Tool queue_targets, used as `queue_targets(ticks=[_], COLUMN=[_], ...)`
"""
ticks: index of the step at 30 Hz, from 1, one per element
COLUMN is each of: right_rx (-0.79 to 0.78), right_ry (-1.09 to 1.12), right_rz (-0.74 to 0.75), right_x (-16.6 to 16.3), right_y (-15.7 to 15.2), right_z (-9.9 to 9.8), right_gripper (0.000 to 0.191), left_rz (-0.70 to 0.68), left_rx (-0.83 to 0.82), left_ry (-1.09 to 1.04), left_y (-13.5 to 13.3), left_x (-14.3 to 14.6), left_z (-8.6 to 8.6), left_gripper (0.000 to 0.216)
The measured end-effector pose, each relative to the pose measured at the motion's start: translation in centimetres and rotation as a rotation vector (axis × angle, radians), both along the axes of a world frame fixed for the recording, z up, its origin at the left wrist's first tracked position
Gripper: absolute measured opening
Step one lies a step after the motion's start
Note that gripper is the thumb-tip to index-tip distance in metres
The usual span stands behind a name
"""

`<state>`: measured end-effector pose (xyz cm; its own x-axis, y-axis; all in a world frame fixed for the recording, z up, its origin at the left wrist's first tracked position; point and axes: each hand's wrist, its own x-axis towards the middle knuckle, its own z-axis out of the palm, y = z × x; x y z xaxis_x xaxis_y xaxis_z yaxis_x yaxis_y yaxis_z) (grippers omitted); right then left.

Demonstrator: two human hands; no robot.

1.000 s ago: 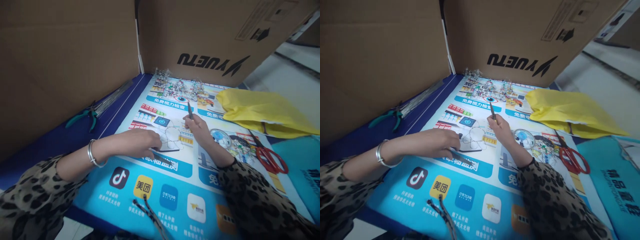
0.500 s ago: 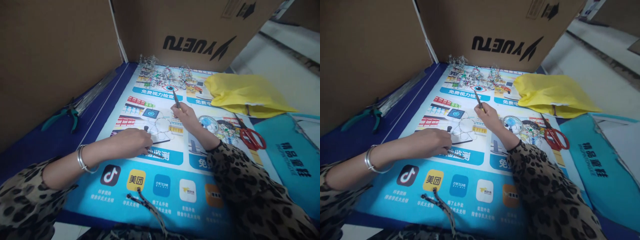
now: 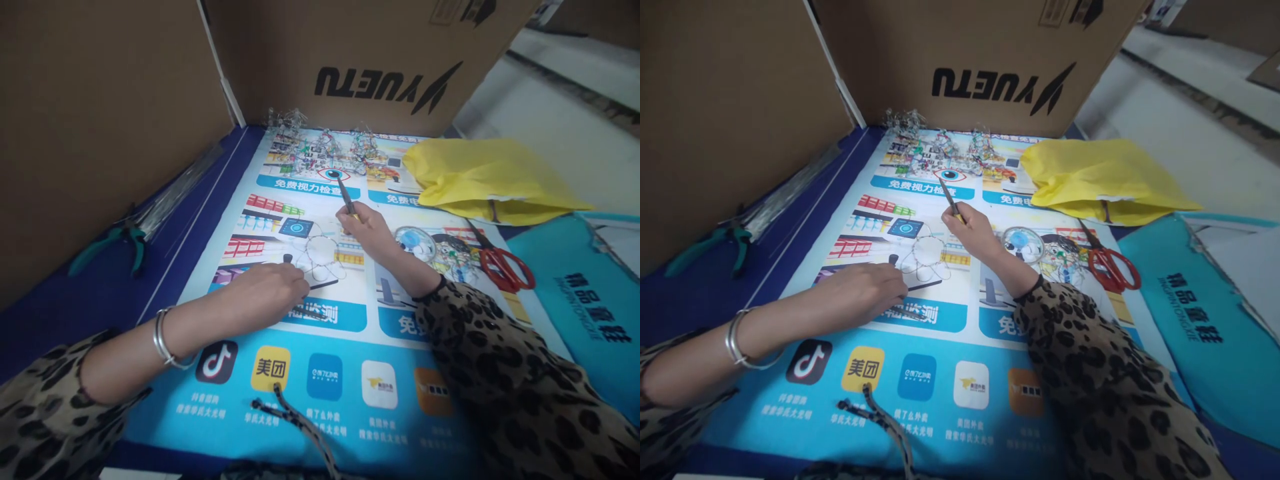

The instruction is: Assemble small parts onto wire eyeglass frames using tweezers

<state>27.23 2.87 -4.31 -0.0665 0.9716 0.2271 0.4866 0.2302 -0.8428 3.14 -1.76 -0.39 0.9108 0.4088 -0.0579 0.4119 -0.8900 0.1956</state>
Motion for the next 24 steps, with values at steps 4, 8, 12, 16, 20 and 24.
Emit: queue_targets(ticks=[4, 8, 12, 16, 20, 24], right_rx=[-0.007, -0.004, -0.003, 0.01, 0.039, 0.028], right_ry=[-0.003, 0.004, -0.003, -0.039, -0.056, -0.053], right_rz=[-0.002, 0.003, 0.009, 0.015, 0.015, 0.01], right_x=[-0.09, -0.14, -0.18, -0.26, -0.37, -0.42], right_y=[-0.03, -0.1, -0.21, -0.29, -0.36, -0.39], right_z=[0.09, 0.14, 0.23, 0.37, 0.52, 0.58], right_gripper=[0.022, 0.022, 0.021, 0.02, 0.018, 0.017], left_rz=[-0.022, -0.021, -0.011, -0.003, 0.017, 0.009], left_rx=[0.006, -0.015, -0.024, -0.048, -0.08, -0.084], left_ry=[0.0, 0.023, 0.027, 0.033, 0.063, 0.06], left_y=[0.03, 0.19, 0.27, 0.31, 0.34, 0.35], left_x=[0.01, 0.02, 0.06, 0.16, 0.27, 0.35], left_z=[0.15, 0.05, 0.0, 0.12, 0.31, 0.37], left_gripper=[0.023, 0.024, 0.024, 0.024, 0.024, 0.025])
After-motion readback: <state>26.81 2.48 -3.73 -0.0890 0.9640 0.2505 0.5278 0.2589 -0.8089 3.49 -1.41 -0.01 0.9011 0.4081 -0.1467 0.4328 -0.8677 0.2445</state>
